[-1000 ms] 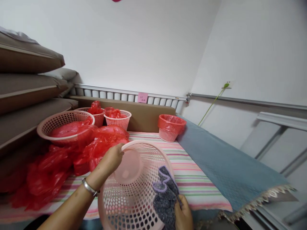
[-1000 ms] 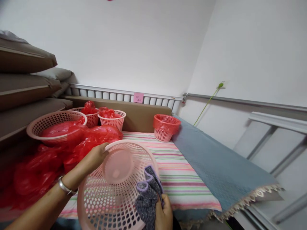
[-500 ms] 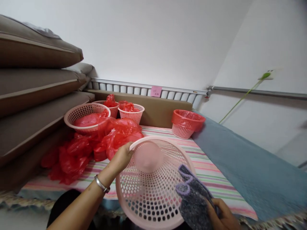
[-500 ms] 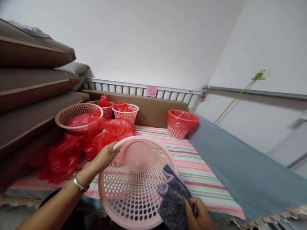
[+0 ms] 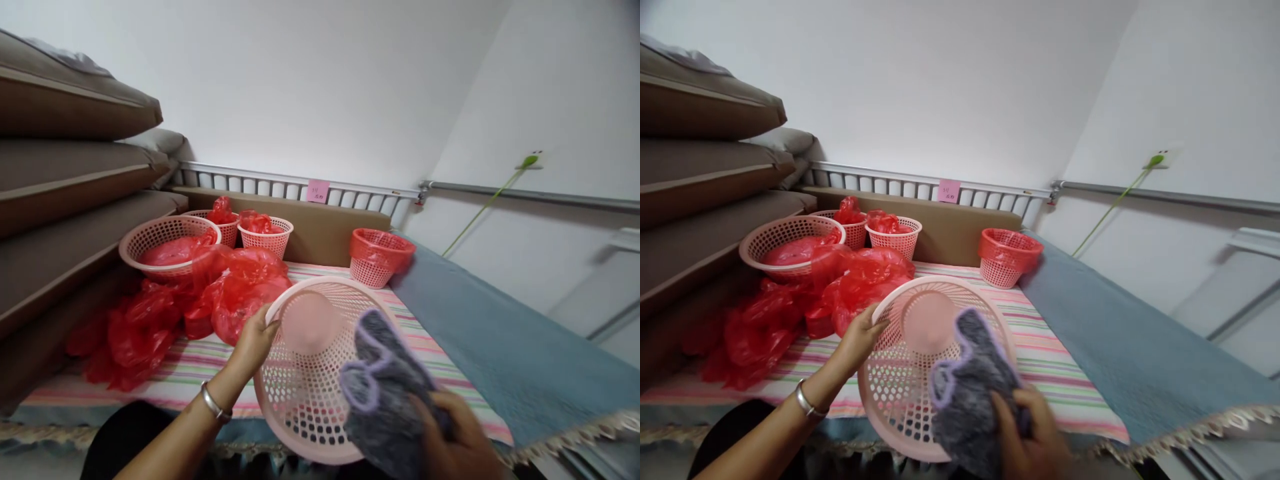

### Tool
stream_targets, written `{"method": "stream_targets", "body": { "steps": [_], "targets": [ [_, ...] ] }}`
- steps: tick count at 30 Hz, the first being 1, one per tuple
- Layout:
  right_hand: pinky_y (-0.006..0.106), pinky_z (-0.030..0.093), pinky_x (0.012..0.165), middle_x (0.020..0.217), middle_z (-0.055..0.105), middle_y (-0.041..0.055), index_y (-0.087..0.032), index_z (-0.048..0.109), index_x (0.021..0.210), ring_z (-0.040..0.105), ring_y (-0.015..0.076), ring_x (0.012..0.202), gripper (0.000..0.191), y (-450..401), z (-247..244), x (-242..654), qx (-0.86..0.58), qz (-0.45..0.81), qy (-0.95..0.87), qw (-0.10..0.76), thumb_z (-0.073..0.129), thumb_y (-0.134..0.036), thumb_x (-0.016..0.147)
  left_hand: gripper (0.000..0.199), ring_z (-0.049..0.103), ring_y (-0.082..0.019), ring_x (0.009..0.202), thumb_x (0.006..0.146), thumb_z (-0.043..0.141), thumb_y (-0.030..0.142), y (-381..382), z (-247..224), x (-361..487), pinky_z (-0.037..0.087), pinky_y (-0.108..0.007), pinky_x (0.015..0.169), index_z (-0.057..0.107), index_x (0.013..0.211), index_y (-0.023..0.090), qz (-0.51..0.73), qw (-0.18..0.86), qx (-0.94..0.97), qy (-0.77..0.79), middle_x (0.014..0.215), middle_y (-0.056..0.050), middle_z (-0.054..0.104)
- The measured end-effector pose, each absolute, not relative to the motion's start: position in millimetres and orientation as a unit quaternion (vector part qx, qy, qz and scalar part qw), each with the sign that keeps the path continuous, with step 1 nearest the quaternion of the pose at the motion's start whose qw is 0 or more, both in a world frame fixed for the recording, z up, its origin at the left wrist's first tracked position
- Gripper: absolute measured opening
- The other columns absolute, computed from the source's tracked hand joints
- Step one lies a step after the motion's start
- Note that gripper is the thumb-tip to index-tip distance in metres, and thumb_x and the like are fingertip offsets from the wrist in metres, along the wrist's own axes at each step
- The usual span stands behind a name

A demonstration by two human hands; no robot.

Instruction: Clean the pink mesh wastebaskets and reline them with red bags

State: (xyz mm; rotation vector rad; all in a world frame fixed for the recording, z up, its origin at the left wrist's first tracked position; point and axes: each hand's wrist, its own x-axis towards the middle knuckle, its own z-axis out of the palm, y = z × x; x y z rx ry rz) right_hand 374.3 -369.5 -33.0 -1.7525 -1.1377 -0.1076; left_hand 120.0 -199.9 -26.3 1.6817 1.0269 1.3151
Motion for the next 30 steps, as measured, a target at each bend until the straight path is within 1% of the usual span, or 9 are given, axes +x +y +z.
{"method": "stream_targets", "body": {
  "steps": [3, 6, 10, 13, 16, 19, 23, 28, 30],
  "targets": [
    [0.028, 0.044, 0.068, 0.071, 0.062, 0.0038, -0.023, 0.055, 0.07, 0.058, 0.0209, 0.072, 0.029, -336.1, -46.0, 327.6, -0.677, 0.036, -0.564, 0.471, 0.049, -0.05, 0.08, 0.036, 0.062, -0.021, 0.105, 0.077, 0.053, 0.019, -200.5, -34.1, 121.1, 0.045, -0.036, 0.096, 0.059, 0.111, 0.013, 0.523, 0.392, 0.642, 0.401, 0.112, -0.01, 0.069],
    [0.033, 0.046, 0.081, 0.094, 0.067, 0.0083, -0.02, 0.063, 0.09, 0.061, 0.0244, 0.09, 0.02, -315.4, -68.6, 295.4, -0.648, 0.176, -0.675, 0.307, 0.055, -0.032, 0.076, 0.037, 0.064, -0.021, 0.1, 0.077, 0.052, 0.021, -200.3, -44.2, 112.3, 0.047, -0.036, 0.092, 0.059, 0.112, 0.012, 0.526, 0.397, 0.629, 0.411, 0.108, -0.009, 0.07],
    [0.044, 0.038, 0.099, 0.13, 0.055, 0.0133, -0.02, 0.062, 0.114, 0.051, 0.0311, 0.118, 0.045, -317.5, -77.7, 279.8, -0.627, 0.255, -0.716, 0.173, 0.062, -0.023, 0.07, 0.034, 0.065, -0.021, 0.096, 0.076, 0.055, 0.024, -197.8, -59.1, 97.6, 0.046, -0.037, 0.093, 0.062, 0.108, 0.012, 0.524, 0.397, 0.622, 0.426, 0.103, -0.008, 0.071],
    [0.045, 0.035, 0.103, 0.135, 0.051, 0.0097, -0.025, 0.063, 0.115, 0.048, 0.0296, 0.122, 0.039, -330.0, -62.8, 293.0, -0.614, 0.244, -0.711, 0.241, 0.059, -0.03, 0.076, 0.036, 0.064, -0.022, 0.1, 0.077, 0.056, 0.027, -193.1, -68.9, 90.9, 0.046, -0.037, 0.095, 0.06, 0.11, 0.011, 0.528, 0.404, 0.611, 0.43, 0.108, -0.01, 0.07],
    [0.044, 0.036, 0.103, 0.13, 0.056, 0.008, -0.028, 0.066, 0.104, 0.05, 0.0268, 0.12, 0.028, -346.1, -48.5, 327.5, -0.602, 0.136, -0.672, 0.408, 0.053, -0.039, 0.082, 0.038, 0.064, -0.022, 0.102, 0.076, 0.058, 0.028, -187.2, -76.0, 86.9, 0.045, -0.038, 0.097, 0.06, 0.11, 0.011, 0.532, 0.413, 0.599, 0.432, 0.109, -0.011, 0.07],
    [0.048, 0.033, 0.105, 0.138, 0.047, 0.0106, -0.025, 0.059, 0.114, 0.046, 0.0304, 0.124, 0.044, -359.1, -52.7, 366.6, -0.642, 0.019, -0.539, 0.544, 0.062, -0.043, 0.074, 0.038, 0.064, -0.023, 0.103, 0.076, 0.059, 0.028, -182.9, -81.7, 84.3, 0.046, -0.039, 0.097, 0.061, 0.11, 0.012, 0.533, 0.423, 0.592, 0.431, 0.108, -0.01, 0.071],
    [0.044, 0.048, 0.091, 0.133, 0.052, 0.0147, -0.021, 0.043, 0.132, 0.054, 0.0315, 0.115, 0.084, -359.7, -91.1, 379.7, -0.673, 0.305, -0.352, 0.575, 0.072, -0.053, 0.06, 0.039, 0.064, -0.024, 0.105, 0.077, 0.058, 0.031, -177.5, -91.6, 86.4, 0.046, -0.04, 0.098, 0.062, 0.111, 0.012, 0.534, 0.427, 0.591, 0.427, 0.109, -0.011, 0.071],
    [0.046, 0.053, 0.077, 0.114, 0.066, 0.0123, -0.02, 0.055, 0.117, 0.064, 0.0325, 0.099, 0.078, -344.0, -151.1, 337.5, -0.582, 0.585, -0.148, 0.545, 0.077, -0.058, 0.052, 0.04, 0.061, -0.026, 0.11, 0.078, 0.056, 0.029, -168.5, -104.0, 92.2, 0.044, -0.043, 0.1, 0.06, 0.114, 0.013, 0.52, 0.402, 0.616, 0.434, 0.115, -0.012, 0.068],
    [0.047, 0.052, 0.077, 0.097, 0.072, 0.0085, -0.021, 0.058, 0.112, 0.067, 0.0311, 0.09, 0.076, -338.5, -170.7, 325.2, -0.559, 0.598, -0.101, 0.565, 0.08, -0.055, 0.047, 0.051, 0.047, -0.029, 0.127, 0.079, 0.055, 0.029, -172.6, -106.8, 91.5, 0.033, -0.048, 0.108, 0.049, 0.127, 0.012, 0.526, 0.359, 0.614, 0.465, 0.132, -0.015, 0.056]
  ]
}}
